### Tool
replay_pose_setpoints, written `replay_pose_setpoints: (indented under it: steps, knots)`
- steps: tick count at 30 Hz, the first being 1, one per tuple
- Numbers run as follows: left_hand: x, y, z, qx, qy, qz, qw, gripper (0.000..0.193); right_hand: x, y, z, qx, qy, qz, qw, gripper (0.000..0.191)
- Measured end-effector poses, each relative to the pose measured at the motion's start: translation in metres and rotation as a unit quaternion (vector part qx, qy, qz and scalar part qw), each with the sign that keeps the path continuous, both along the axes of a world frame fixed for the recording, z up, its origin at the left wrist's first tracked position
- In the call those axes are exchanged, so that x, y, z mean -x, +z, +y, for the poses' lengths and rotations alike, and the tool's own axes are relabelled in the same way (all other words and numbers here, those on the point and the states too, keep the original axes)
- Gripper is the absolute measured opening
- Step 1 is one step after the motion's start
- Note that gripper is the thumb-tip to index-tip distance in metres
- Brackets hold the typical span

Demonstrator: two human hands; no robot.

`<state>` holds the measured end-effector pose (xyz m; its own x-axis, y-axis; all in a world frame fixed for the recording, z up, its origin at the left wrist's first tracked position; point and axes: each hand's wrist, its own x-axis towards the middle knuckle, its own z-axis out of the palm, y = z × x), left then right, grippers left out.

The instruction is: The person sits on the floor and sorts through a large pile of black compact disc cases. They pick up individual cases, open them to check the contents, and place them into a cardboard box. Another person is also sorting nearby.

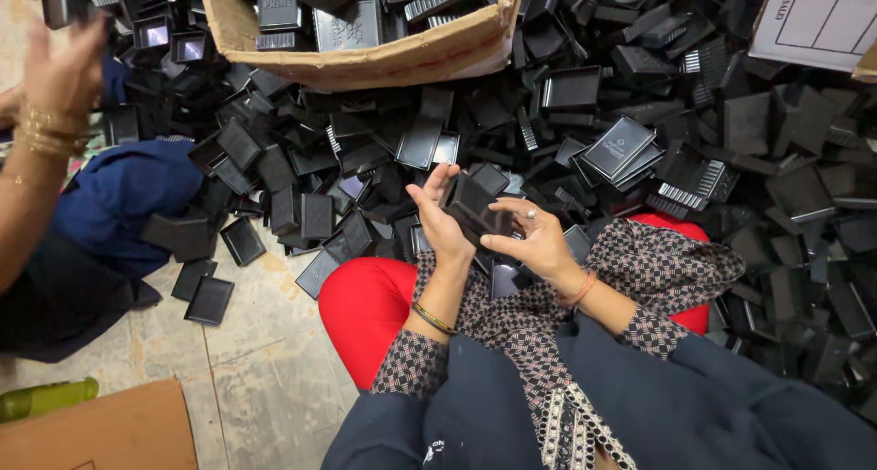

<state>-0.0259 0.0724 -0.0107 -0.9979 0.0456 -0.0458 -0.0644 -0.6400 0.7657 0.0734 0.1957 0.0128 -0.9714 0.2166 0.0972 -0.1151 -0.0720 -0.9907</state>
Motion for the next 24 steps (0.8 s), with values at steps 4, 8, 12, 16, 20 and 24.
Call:
replay_pose_setpoints:
  steps: [4, 8, 12, 16, 20, 24]
  knots:
    - [-0.014, 0.016, 0.005, 0.016, 0.024, 0.007, 1.000, 0.076, -0.002, 0.003, -0.007, -0.005, -0.007, 0.008, 1.000, 0.050]
    - [-0.021, 0.032, 0.005, 0.030, -0.013, 0.145, 0.989, 0.067, -0.005, 0.011, -0.008, -0.163, -0.042, 0.070, 0.983, 0.053]
    - [-0.018, 0.045, -0.002, 0.014, -0.062, 0.079, 0.995, 0.062, 0.002, 0.005, 0.001, -0.007, 0.031, 0.021, 0.999, 0.058]
    - [-0.017, 0.065, -0.011, -0.068, -0.098, 0.071, 0.990, 0.058, 0.009, -0.001, 0.009, 0.313, 0.097, -0.104, 0.939, 0.051]
    - [-0.016, 0.099, -0.021, 0.000, -0.074, 0.150, 0.986, 0.059, 0.022, 0.057, 0.003, 0.204, 0.111, -0.017, 0.973, 0.051]
    - [0.006, 0.123, -0.038, -0.011, -0.028, 0.191, 0.981, 0.062, 0.091, 0.182, 0.011, -0.236, 0.005, 0.247, 0.940, 0.034]
